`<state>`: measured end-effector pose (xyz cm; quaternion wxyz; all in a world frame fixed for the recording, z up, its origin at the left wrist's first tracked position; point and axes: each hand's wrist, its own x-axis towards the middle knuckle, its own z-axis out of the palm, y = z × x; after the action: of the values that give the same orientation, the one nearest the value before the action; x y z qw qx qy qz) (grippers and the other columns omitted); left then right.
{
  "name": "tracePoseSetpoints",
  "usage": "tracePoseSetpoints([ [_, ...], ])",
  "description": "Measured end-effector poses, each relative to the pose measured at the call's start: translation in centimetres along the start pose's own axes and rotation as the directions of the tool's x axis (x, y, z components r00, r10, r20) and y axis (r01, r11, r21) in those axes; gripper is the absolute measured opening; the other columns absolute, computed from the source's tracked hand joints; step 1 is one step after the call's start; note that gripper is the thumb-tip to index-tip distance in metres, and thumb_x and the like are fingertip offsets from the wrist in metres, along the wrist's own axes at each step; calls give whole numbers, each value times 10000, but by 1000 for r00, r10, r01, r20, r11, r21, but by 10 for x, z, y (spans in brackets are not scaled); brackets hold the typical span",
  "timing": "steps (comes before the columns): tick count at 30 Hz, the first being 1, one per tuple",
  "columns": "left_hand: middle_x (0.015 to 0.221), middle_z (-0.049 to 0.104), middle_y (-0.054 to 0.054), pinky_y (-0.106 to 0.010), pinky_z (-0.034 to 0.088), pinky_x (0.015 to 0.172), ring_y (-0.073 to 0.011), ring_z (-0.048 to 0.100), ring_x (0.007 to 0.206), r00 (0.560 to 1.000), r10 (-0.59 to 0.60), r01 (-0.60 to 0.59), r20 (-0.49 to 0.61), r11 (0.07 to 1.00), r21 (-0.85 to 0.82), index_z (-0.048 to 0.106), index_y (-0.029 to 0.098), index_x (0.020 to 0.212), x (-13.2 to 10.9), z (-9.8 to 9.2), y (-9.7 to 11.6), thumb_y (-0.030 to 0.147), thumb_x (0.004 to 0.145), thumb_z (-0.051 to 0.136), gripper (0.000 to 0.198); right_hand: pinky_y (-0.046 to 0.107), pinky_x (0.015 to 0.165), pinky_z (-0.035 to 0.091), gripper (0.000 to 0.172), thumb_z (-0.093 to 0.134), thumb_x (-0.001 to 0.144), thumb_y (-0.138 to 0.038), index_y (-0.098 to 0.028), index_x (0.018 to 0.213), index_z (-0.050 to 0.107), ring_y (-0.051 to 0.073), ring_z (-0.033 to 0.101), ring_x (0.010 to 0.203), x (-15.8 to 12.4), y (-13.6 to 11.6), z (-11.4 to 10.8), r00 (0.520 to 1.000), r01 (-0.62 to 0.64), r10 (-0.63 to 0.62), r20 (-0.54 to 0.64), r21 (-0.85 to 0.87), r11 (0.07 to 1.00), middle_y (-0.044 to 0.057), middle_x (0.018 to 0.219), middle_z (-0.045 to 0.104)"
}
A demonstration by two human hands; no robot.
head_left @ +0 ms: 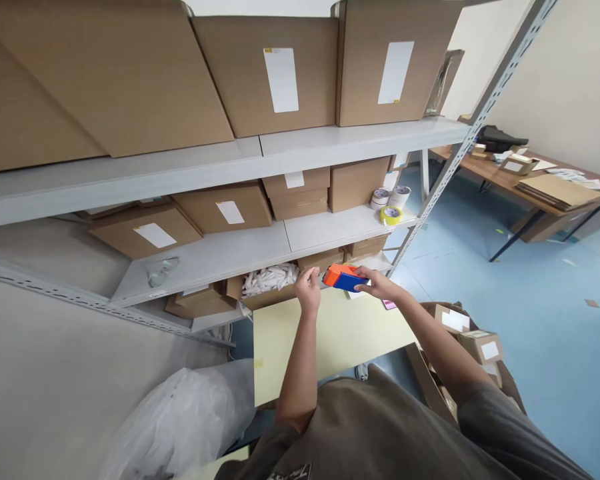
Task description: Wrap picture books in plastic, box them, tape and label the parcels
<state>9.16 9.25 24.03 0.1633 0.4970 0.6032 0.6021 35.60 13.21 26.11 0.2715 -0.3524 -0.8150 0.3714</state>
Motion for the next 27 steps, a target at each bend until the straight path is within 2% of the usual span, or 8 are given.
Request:
tracePoseSetpoints([
  [5,1316,755,-140,-452,523,1164,-304,672,1308,999,30,-33,45,998,54,797,228,1264,25,17,5,548,1071,536,456,428,973,564,379,713,958,-429,-229,1275,656,302,726,1092,41,26,-21,998,66,-67,-6,-81,995,128,1199,761],
  [7,1516,645,-146,-428,516,1175,-303,610,1410,1000,-11,9,22,997,74,631,223,1519,32,26,5,557,1059,567,573,454,1027,541,339,699,961,-356,-223,1272,674,321,698,1169,64,35,-27,994,86,-96,-52,-159,983,148,1267,739],
  [9,1674,481,-160,-382,548,1129,-290,620,1405,996,-90,91,-16,993,71,345,229,1708,38,30,2,563,1046,595,783,473,1087,506,345,698,946,-286,-208,1282,689,338,655,1254,89,45,-32,990,77,-104,-99,-245,966,164,1327,714],
  [12,1755,345,-158,-340,586,1051,-264,666,1338,985,-168,171,-48,983,71,146,286,1756,46,25,1,563,1047,595,884,464,1124,476,397,690,936,-227,-184,1331,692,341,624,1298,131,61,-42,988,44,-91,-122,-339,940,165,1350,707],
  [16,1666,490,-142,-354,603,1014,-253,695,1255,983,-173,177,-54,980,88,321,321,1710,52,16,5,481,1030,642,769,453,1187,405,420,693,940,-179,-186,1359,691,323,626,1295,190,80,-47,994,-45,-6,-114,-444,895,147,1318,738],
  [20,1594,560,-143,-348,616,961,-243,703,1208,979,-189,196,-70,975,105,476,297,1629,48,22,5,397,1021,644,638,419,1164,399,466,667,964,-152,-193,1427,653,304,638,1287,232,96,-36,989,-148,138,-56,-494,857,143,1328,747],
  [23,1565,586,-139,-333,621,931,-234,705,1191,981,-191,195,-47,973,122,540,282,1578,45,29,-2,378,1014,649,582,421,1162,386,475,633,984,-142,-175,1457,626,298,591,1351,243,107,-24,979,-192,203,-34,-510,838,160,1358,731],
  [27,1517,629,-143,-340,620,926,-238,713,1173,978,-204,207,-34,967,150,586,262,1530,44,36,-11,390,1007,664,544,470,1221,315,491,626,980,-170,-164,1471,621,321,475,1456,240,111,-19,985,-164,164,-48,-536,828,184,1478,650],
])
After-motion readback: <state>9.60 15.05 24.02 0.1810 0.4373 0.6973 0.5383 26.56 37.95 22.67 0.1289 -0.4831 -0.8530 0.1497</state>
